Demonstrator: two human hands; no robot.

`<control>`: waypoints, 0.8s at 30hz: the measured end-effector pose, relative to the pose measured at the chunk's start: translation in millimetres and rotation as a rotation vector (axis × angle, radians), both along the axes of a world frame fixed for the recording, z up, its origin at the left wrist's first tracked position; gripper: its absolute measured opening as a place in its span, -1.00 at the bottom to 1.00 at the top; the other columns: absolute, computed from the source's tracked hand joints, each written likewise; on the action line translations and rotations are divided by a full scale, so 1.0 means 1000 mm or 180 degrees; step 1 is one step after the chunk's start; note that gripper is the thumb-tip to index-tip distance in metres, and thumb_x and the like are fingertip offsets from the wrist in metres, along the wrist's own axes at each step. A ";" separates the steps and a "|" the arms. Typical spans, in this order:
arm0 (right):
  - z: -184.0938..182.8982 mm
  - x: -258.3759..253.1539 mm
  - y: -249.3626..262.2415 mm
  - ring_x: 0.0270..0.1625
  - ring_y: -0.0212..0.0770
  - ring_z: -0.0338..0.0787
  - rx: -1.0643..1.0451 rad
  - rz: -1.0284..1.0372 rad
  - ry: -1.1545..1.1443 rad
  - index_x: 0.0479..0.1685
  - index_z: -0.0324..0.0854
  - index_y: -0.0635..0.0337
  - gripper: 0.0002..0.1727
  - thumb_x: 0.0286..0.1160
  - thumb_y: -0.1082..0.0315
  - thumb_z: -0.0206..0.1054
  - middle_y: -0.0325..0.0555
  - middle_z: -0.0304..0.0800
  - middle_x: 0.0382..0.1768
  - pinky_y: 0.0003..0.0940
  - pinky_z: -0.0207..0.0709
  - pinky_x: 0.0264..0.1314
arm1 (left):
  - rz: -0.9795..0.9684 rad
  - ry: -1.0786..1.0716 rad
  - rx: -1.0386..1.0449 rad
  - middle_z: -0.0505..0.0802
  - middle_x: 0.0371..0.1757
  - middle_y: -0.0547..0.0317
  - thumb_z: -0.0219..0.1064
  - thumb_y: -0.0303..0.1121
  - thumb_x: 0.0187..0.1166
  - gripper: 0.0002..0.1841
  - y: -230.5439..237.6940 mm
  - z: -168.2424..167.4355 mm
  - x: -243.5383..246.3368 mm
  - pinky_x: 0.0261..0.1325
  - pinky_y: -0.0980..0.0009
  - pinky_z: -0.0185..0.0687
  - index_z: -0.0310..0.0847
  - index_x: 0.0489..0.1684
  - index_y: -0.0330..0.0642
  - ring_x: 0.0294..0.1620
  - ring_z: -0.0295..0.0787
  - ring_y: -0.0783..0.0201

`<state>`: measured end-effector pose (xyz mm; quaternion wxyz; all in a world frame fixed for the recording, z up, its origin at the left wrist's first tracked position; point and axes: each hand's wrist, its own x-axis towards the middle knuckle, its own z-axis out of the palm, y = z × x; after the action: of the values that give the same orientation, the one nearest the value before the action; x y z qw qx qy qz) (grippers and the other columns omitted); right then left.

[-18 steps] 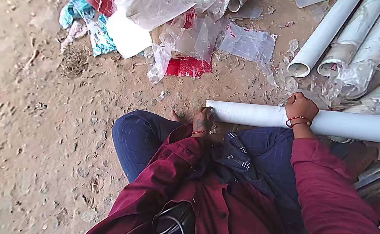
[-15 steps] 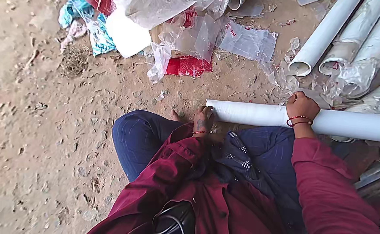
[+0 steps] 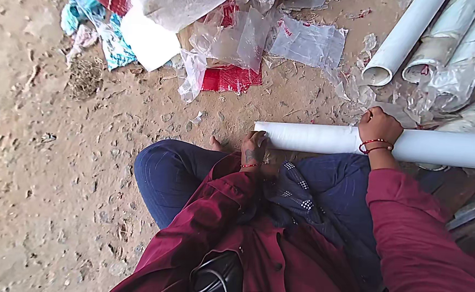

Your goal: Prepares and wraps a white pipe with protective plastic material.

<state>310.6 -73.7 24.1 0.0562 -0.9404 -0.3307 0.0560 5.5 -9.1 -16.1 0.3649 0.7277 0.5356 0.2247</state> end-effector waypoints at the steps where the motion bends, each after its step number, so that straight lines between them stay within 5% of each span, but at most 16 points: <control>1: 0.000 0.000 0.000 0.19 0.58 0.76 -0.0014 0.0002 -0.0009 0.20 0.67 0.40 -0.57 0.84 0.24 -0.01 0.55 0.80 0.02 0.52 0.45 0.07 | -0.0003 0.0024 -0.0026 0.84 0.19 -0.33 0.39 -0.53 0.60 -0.73 0.000 0.001 0.000 0.41 -0.04 0.61 0.78 0.18 -0.44 0.23 0.81 -0.19; 12: 0.001 0.001 0.002 0.23 0.60 0.74 -0.0092 -0.0026 0.0093 0.23 0.65 0.42 -0.56 0.85 0.24 -0.03 0.58 0.78 0.05 0.53 0.43 0.11 | -0.0011 0.0192 -0.0146 0.86 0.18 -0.26 0.43 -0.47 0.59 -0.74 0.002 0.002 0.004 0.43 0.01 0.61 0.80 0.15 -0.39 0.24 0.81 -0.14; 24: 0.001 0.002 0.002 0.23 0.59 0.74 -0.0092 -0.0017 0.0119 0.20 0.65 0.41 -0.57 0.84 0.24 -0.02 0.56 0.79 0.04 0.53 0.43 0.10 | -0.0161 0.0279 0.0000 0.85 0.12 -0.31 0.41 -0.55 0.56 -0.62 -0.002 -0.003 0.004 0.36 -0.01 0.65 0.67 0.33 -0.48 0.18 0.82 -0.16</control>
<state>312.9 -71.7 25.3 0.0490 -0.9408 -0.3263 0.0783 9.0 -11.0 -19.1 0.3466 0.7502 0.5324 0.1832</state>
